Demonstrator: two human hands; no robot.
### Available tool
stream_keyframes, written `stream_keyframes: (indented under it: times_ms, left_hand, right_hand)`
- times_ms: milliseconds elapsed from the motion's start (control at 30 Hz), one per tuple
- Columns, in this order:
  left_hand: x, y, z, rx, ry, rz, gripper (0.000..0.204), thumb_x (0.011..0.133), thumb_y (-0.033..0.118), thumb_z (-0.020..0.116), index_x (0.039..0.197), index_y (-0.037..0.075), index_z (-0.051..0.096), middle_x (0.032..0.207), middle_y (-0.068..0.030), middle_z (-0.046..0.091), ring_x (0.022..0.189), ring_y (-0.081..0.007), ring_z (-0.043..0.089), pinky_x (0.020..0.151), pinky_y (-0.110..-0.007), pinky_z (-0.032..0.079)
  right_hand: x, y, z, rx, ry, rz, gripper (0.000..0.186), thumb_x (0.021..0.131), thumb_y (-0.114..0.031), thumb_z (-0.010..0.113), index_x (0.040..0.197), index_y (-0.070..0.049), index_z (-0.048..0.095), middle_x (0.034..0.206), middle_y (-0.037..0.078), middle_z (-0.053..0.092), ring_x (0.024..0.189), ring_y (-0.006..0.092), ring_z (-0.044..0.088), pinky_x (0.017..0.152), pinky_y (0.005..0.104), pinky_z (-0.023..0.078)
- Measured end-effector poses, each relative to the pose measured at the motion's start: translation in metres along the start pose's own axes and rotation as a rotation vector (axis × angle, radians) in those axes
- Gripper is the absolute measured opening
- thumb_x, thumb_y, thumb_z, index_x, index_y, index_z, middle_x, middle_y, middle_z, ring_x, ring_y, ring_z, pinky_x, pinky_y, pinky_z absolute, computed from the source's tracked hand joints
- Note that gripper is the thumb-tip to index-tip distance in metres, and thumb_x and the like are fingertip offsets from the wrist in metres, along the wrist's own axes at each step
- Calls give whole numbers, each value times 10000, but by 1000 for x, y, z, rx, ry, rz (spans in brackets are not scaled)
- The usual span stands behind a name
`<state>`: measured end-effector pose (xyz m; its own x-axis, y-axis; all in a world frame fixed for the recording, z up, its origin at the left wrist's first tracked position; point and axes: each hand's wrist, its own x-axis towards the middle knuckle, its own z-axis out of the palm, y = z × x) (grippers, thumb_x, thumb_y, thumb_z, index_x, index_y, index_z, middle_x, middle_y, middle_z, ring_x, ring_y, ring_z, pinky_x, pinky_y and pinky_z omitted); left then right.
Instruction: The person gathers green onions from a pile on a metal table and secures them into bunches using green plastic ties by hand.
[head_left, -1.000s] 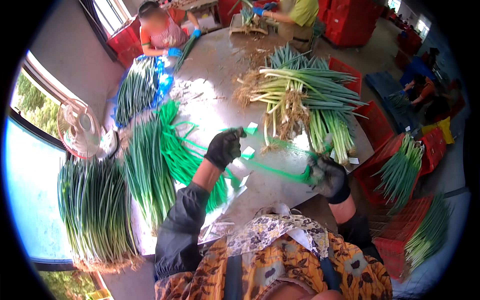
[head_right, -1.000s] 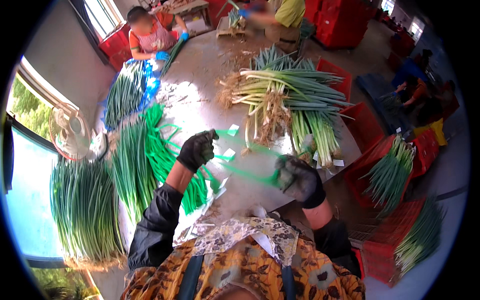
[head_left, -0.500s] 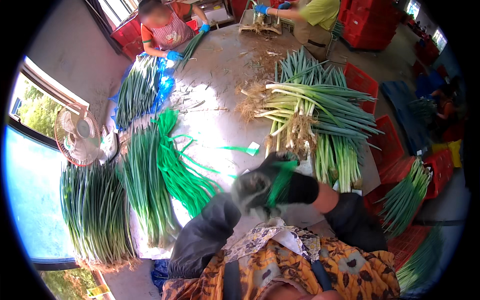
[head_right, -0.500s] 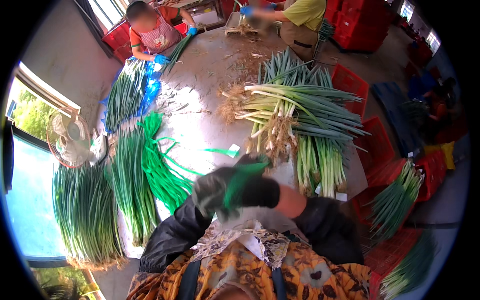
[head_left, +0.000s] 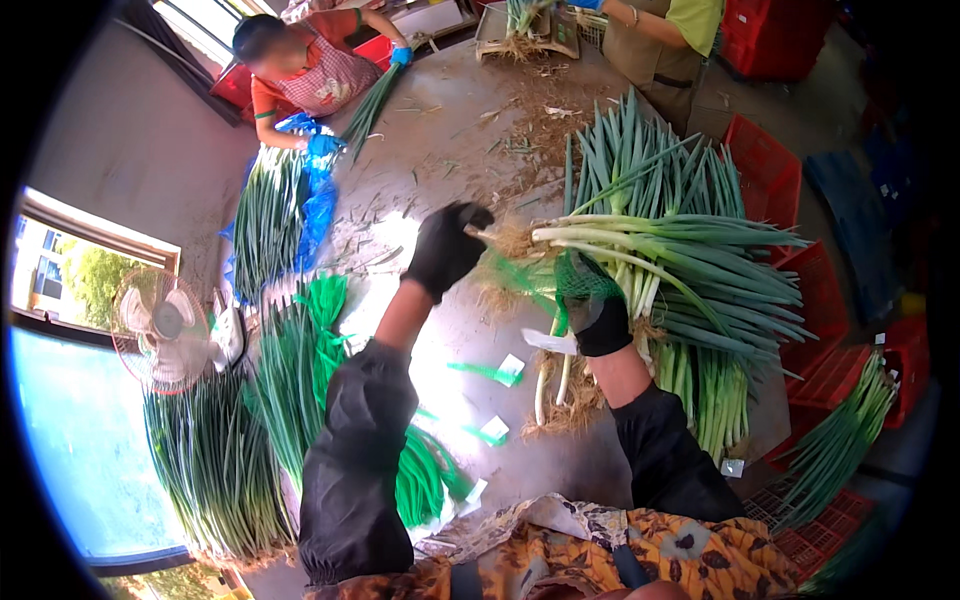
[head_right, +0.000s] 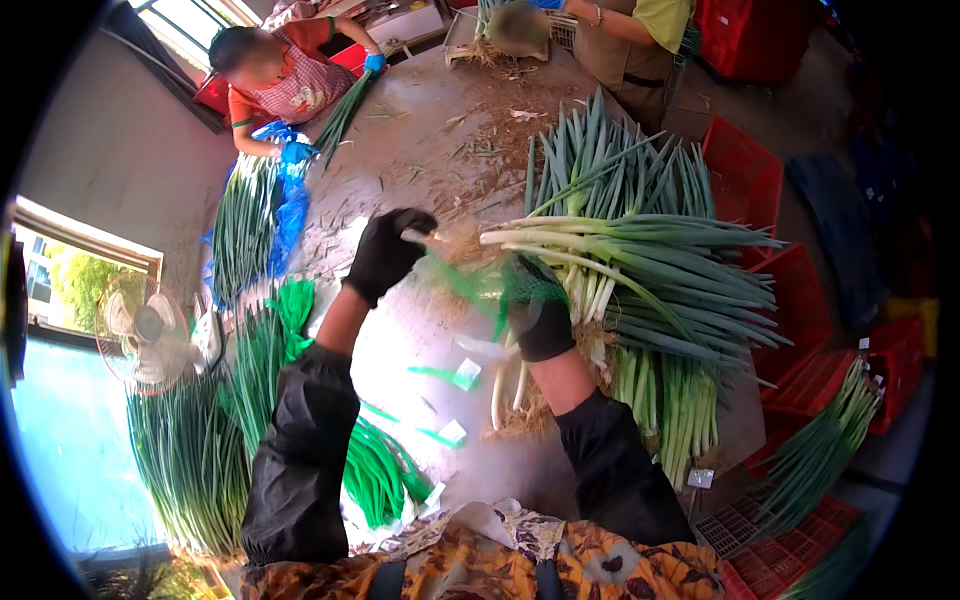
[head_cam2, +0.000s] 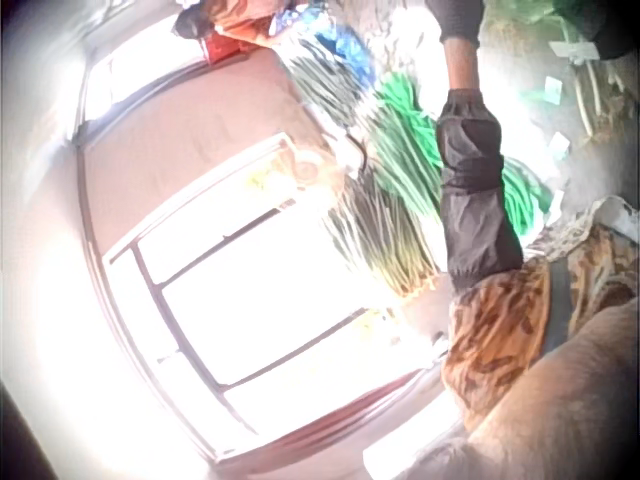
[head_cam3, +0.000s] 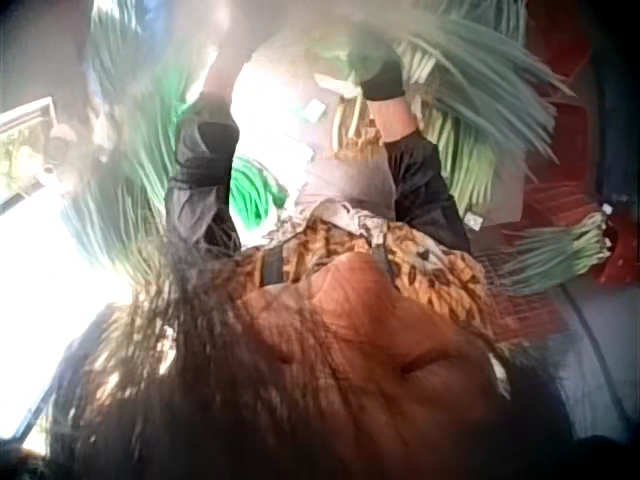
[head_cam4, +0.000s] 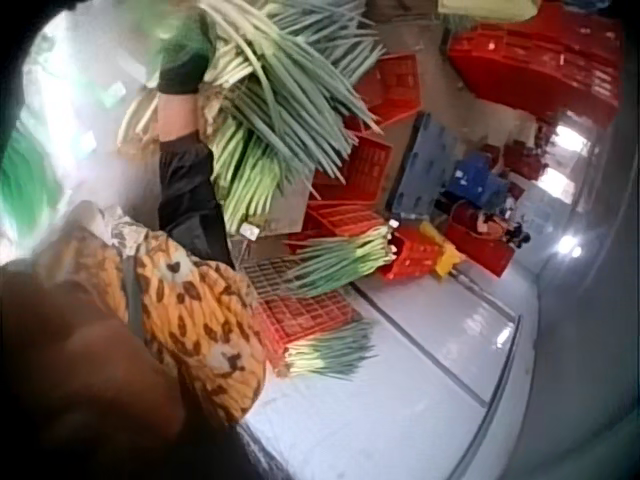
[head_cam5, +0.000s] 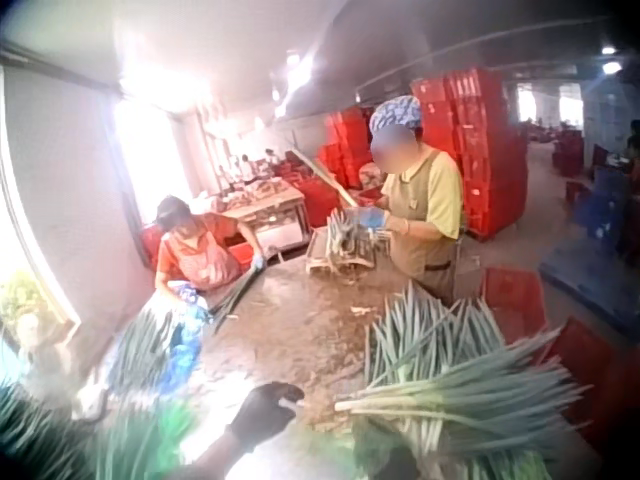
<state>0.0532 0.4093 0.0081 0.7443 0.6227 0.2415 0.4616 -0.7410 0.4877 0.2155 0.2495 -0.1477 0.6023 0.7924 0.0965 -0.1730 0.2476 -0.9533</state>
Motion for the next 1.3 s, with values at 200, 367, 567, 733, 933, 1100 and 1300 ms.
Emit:
stream_keyframes:
  times_ms: [200, 367, 567, 733, 933, 1100, 1300]
  left_hand:
    - [128, -93, 106, -482, -781, -160, 636, 665, -69, 627, 1281, 46, 518, 1285, -90, 556, 1101, -185, 550, 866, -301, 483]
    - [162, -76, 158, -788, -1107, -309, 723, 705, -119, 576, 1389, 53, 417, 1393, -102, 470, 1208, -166, 459, 943, -288, 431]
    - [159, -67, 148, -368, -1178, 48, 670, 627, -62, 574, 1289, 22, 516, 1203, -100, 605, 1057, -147, 556, 898, -294, 455]
    - [151, -18, 112, -335, -1144, 150, 617, 613, -8, 561, 1230, 9, 560, 1057, -125, 661, 964, -182, 610, 879, -313, 475]
    - [101, 47, 74, -38, -875, 382, 625, 678, 35, 551, 1300, 47, 501, 1046, -149, 622, 926, -263, 632, 858, -345, 500]
    - [8, 92, 56, -19, -525, 264, 494, 740, 85, 581, 1227, 29, 526, 1056, -183, 608, 916, -337, 622, 794, -382, 528]
    - [-75, 127, 26, -182, 161, 118, 222, 673, -67, 562, 848, 22, 667, 826, -134, 608, 735, -271, 619, 642, -309, 513]
  right_hand:
    - [11, 24, 9, 60, 122, 5, 264, 849, -38, 585, 1109, 7, 608, 1083, 171, 630, 999, 269, 611, 870, 342, 493]
    - [19, 11, 0, 382, 77, 143, 258, 939, -146, 537, 1164, -21, 559, 1137, 94, 619, 1021, 198, 597, 886, 308, 506]
    - [14, 15, 4, 160, 57, 156, 248, 923, -103, 556, 1162, -34, 550, 1117, 91, 610, 996, 183, 594, 862, 295, 496]
    - [18, 11, 1, 700, 101, 382, 290, 916, -98, 572, 1197, -40, 529, 1131, 86, 596, 998, 182, 582, 827, 273, 482]
    - [14, -10, 5, 910, -92, 248, 251, 967, -164, 513, 1197, -66, 519, 1169, 75, 585, 1026, 175, 575, 896, 308, 475]
    - [-15, -34, 3, 1432, -113, 417, 262, 962, -148, 481, 1205, -53, 510, 1163, 108, 567, 1107, 227, 537, 987, 394, 424]
    - [-37, -102, -20, 1123, -1, 353, 274, 869, -167, 569, 1124, -72, 540, 1053, 105, 574, 989, 285, 572, 881, 487, 477]
